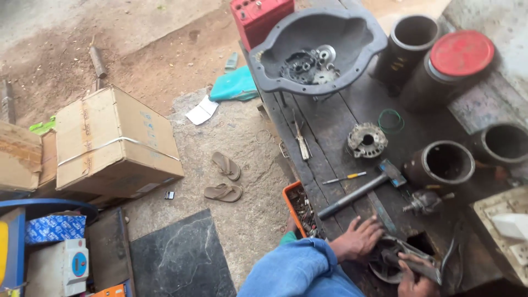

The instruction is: Disassembling and reassembling a motorcycle starter motor or alternator on a workshop workbench.

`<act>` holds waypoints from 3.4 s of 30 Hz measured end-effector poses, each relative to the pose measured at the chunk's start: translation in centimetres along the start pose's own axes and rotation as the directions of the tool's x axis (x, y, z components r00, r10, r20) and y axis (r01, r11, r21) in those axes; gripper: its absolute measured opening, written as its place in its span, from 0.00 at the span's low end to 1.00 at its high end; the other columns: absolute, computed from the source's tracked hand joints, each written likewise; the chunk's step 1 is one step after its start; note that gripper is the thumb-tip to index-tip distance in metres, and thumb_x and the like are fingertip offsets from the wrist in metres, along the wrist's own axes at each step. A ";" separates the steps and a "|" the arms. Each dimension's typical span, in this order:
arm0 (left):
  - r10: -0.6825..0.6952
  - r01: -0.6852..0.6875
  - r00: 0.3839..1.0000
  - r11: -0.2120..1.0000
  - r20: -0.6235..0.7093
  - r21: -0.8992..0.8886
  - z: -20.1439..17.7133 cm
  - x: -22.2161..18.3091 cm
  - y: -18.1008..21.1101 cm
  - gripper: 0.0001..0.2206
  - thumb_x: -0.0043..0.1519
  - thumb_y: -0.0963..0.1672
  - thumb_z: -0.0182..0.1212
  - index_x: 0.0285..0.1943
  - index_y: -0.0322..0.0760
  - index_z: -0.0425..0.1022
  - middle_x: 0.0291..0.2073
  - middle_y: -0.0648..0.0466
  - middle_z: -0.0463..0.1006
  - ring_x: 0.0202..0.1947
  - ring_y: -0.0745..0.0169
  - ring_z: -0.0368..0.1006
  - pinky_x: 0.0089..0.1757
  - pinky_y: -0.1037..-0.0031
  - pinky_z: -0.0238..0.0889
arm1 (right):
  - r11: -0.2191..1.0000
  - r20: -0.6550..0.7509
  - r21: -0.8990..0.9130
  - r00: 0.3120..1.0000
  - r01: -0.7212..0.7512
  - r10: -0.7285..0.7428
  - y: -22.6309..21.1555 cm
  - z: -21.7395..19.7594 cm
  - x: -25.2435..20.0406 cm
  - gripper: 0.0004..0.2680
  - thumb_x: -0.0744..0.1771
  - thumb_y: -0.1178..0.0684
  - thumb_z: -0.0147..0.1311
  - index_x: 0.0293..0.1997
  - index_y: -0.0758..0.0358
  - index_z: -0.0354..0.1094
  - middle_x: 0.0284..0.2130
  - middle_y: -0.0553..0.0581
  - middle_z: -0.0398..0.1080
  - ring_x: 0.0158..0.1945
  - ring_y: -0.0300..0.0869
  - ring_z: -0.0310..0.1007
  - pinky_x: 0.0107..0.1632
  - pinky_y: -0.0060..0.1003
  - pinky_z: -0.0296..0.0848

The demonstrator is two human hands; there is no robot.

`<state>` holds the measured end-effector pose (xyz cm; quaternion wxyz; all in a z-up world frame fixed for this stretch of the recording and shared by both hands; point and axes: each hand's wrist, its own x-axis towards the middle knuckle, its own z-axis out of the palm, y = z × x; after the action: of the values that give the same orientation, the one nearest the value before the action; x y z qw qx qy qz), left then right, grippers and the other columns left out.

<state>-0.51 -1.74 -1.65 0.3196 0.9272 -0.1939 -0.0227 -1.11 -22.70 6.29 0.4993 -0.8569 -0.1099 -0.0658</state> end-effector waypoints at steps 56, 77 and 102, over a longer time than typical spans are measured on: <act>-0.056 0.018 0.987 0.969 0.147 0.246 -3.8 -0.9 3.3 0.38 0.56 0.43 0.60 0.78 0.30 0.49 0.75 0.44 0.53 0.78 0.45 0.41 0.67 0.42 0.35 | 0.983 -0.063 -0.141 0.992 -0.116 0.108 -10.3 -1.9 1.2 0.04 0.67 0.64 0.56 0.43 0.65 0.74 0.40 0.60 0.79 0.47 0.49 0.80 0.52 0.41 0.75; -0.158 0.148 0.926 0.987 0.342 0.055 -8.8 0.7 5.8 0.59 0.39 0.52 0.79 0.79 0.39 0.42 0.76 0.46 0.49 0.77 0.42 0.40 0.66 0.41 0.38 | 0.981 -0.168 0.106 0.969 -0.162 0.179 -9.8 -3.8 0.7 0.02 0.71 0.62 0.55 0.46 0.65 0.67 0.42 0.59 0.76 0.47 0.43 0.78 0.54 0.38 0.76; -0.161 0.186 0.974 0.970 0.162 -0.156 -11.6 -4.9 0.7 0.57 0.35 0.49 0.81 0.77 0.38 0.49 0.71 0.47 0.57 0.71 0.41 0.52 0.63 0.51 0.46 | 0.568 0.417 0.187 0.589 -0.801 0.692 -1.5 -4.4 0.7 0.29 0.66 0.62 0.55 0.77 0.48 0.48 0.35 0.54 0.68 0.25 0.37 0.66 0.26 0.33 0.70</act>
<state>-3.35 6.34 7.57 0.3793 0.9056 -0.1324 -0.1361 -0.87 -25.73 9.93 0.6024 -0.7144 0.1838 0.3049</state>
